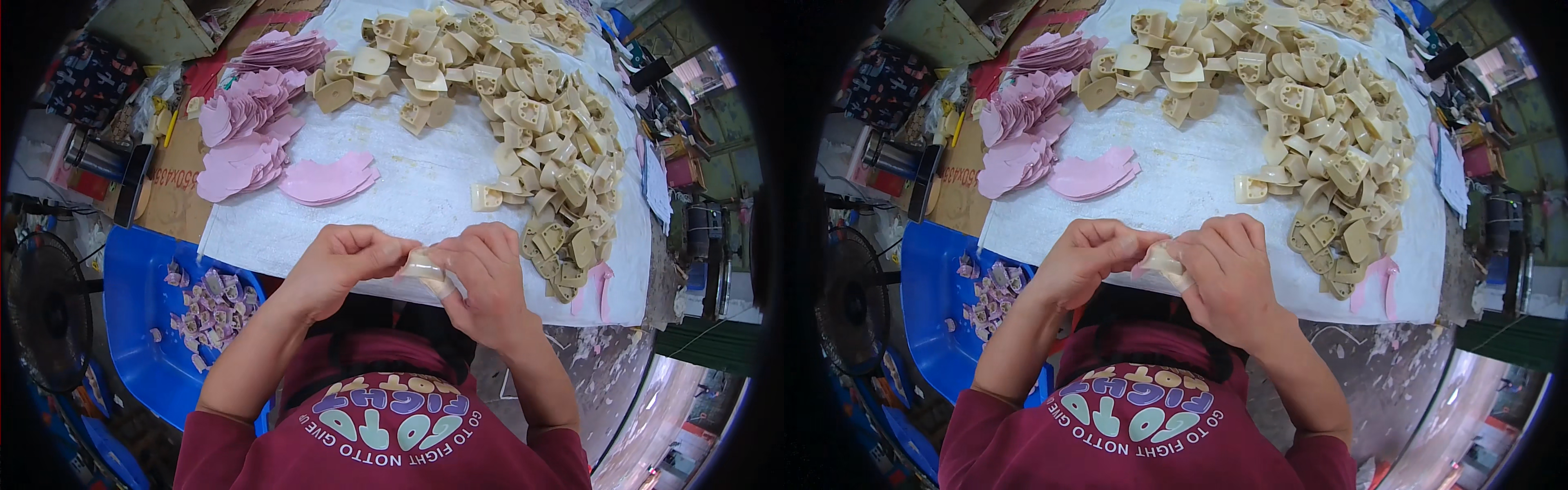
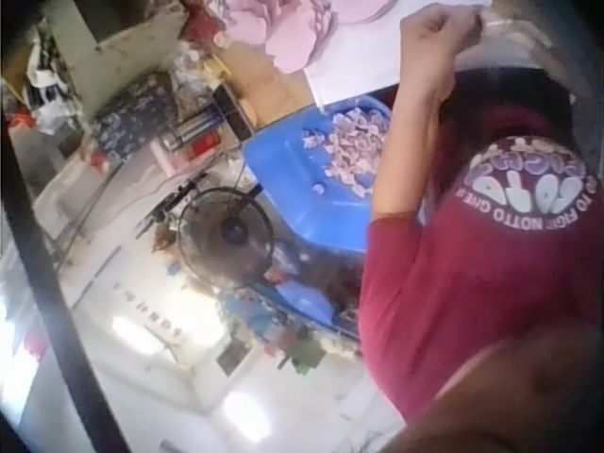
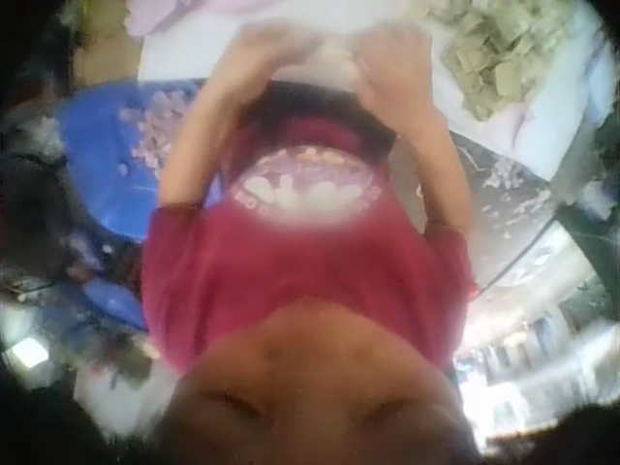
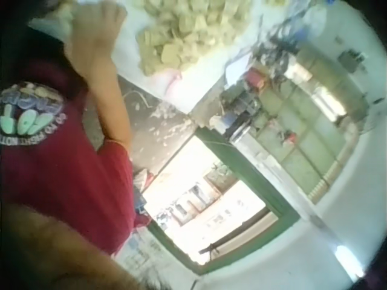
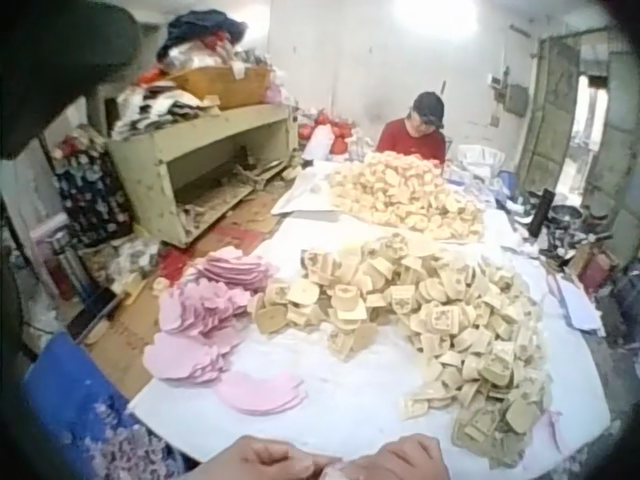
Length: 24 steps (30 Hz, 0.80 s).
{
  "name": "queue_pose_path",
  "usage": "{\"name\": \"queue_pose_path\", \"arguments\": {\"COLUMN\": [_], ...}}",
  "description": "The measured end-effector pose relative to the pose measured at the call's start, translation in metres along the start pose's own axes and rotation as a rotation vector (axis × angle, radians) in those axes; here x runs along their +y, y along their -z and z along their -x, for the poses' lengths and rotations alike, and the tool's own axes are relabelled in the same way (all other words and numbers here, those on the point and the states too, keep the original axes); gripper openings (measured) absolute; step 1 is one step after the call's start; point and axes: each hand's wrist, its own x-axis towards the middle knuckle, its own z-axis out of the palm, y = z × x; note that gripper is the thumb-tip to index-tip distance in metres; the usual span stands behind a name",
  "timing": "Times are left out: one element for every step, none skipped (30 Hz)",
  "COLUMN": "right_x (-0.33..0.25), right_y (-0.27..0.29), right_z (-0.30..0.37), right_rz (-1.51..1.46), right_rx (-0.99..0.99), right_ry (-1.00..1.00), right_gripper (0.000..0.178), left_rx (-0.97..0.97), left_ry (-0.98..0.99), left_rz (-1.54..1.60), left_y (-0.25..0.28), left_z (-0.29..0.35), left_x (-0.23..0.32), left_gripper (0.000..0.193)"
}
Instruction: The person repeatedly picks up pink foam heart cutouts and beige plastic molds from a table. They insert the foam hearts into the molds, press them together to secure the fit, and then place the assembled units into a blue bin. The process is continuous and repetitive throughout the clip.
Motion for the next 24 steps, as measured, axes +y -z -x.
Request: {"name": "queue_pose_path", "arguments": {"right_x": [0.001,0.001,0.001,0.0,0.0,-0.001,-0.001,-0.003,-0.006,-0.009,-0.009,-0.007,-0.007,-0.009,-0.01,-0.009,-0.008,-0.009,-0.01,-0.011,-0.012,-0.014,-0.016,-0.018], "right_y": [0.0,-0.001,-0.003,-0.004,-0.006,-0.008,-0.01,-0.013,-0.015,-0.018,-0.023,-0.03,-0.034,-0.035,-0.036,-0.036,-0.034,-0.032,-0.03,-0.031,-0.032,-0.033,-0.036,-0.04], "right_z": [0.0,0.0,0.0,0.0,0.001,0.0,0.0,0.0,0.001,0.003,0.006,0.01,0.012,0.012,0.014,0.014,0.013,0.012,0.013,0.014,0.013,0.013,0.012,0.014], "right_rz": [-0.015,-0.028,-0.041,-0.055,-0.076,-0.097,-0.119,-0.148,-0.174,-0.199,-0.267,-0.333,-0.399,-0.515,-0.627,-0.74,-0.783,-0.83,-0.878,-0.892,-0.907,-0.923,-0.861,-0.797], "right_rx": [0.022,0.04,0.057,0.075,0.08,0.086,0.092,0.072,0.051,0.03,0.056,0.081,0.106,0.118,0.132,0.146,0.166,0.182,0.197,0.19,0.184,0.178,0.166,0.155], "right_ry": [0.029,0.044,0.058,0.072,0.064,0.057,0.051,-0.003,-0.056,-0.108,-0.184,-0.257,-0.333,-0.449,-0.569,-0.69,-0.696,-0.708,-0.719,-0.736,-0.746,-0.756,-0.751,-0.748], "right_gripper": [0.03,0.031,0.032,0.033,0.032,0.032,0.032,0.03,0.029,0.028,0.027,0.025,0.023,0.022,0.021,0.02,0.019,0.019,0.018,0.018,0.017,0.016,0.016,0.016], "left_rx": [-0.024,-0.042,-0.076,-0.109,-0.142,-0.153,-0.163,-0.173,-0.171,-0.169,-0.166,-0.134,-0.104,-0.074,-0.045,-0.017,0.012,-0.081,-0.079,-0.076,-0.072,-0.039,-0.005,0.027], "left_ry": [-0.007,-0.015,-0.02,-0.025,-0.031,-0.019,-0.007,0.005,0.02,0.036,0.051,0.011,-0.028,-0.066,-0.098,-0.129,-0.159,-0.183,-0.173,-0.163,-0.159,-0.302,-0.444,-0.583], "left_rz": [0.024,-0.042,-0.058,-0.074,-0.091,-0.119,-0.147,-0.176,-0.249,-0.322,-0.395,-0.338,-0.281,-0.224,-0.13,-0.036,0.058,0.092,0.073,0.055,0.033,-0.11,-0.253,-0.396], "left_y": [-0.001,0.0,0.001,0.002,0.003,0.004,0.005,0.007,0.008,0.008,0.008,0.011,0.014,0.015,0.012,0.008,0.004,0.008,0.01,0.01,0.011,0.011,0.01,0.008], "left_z": [-0.001,-0.003,-0.004,-0.005,-0.006,-0.008,-0.009,-0.011,-0.013,-0.015,-0.016,-0.018,-0.022,-0.023,-0.021,-0.018,-0.015,-0.01,-0.009,-0.009,-0.008,-0.009,-0.011,-0.013], "left_x": [0.002,0.004,0.006,0.008,0.01,0.013,0.015,0.017,0.02,0.022,0.024,0.018,0.008,0.002,0.0,-0.003,-0.007,-0.014,-0.016,-0.018,-0.017,-0.018,-0.021,-0.021], "left_gripper": [0.017,0.019,0.02,0.022,0.023,0.024,0.025,0.025,0.026,0.027,0.029,0.028,0.028,0.029,0.028,0.027,0.026,0.022,0.022,0.021,0.02,0.017,0.015,0.013]}}
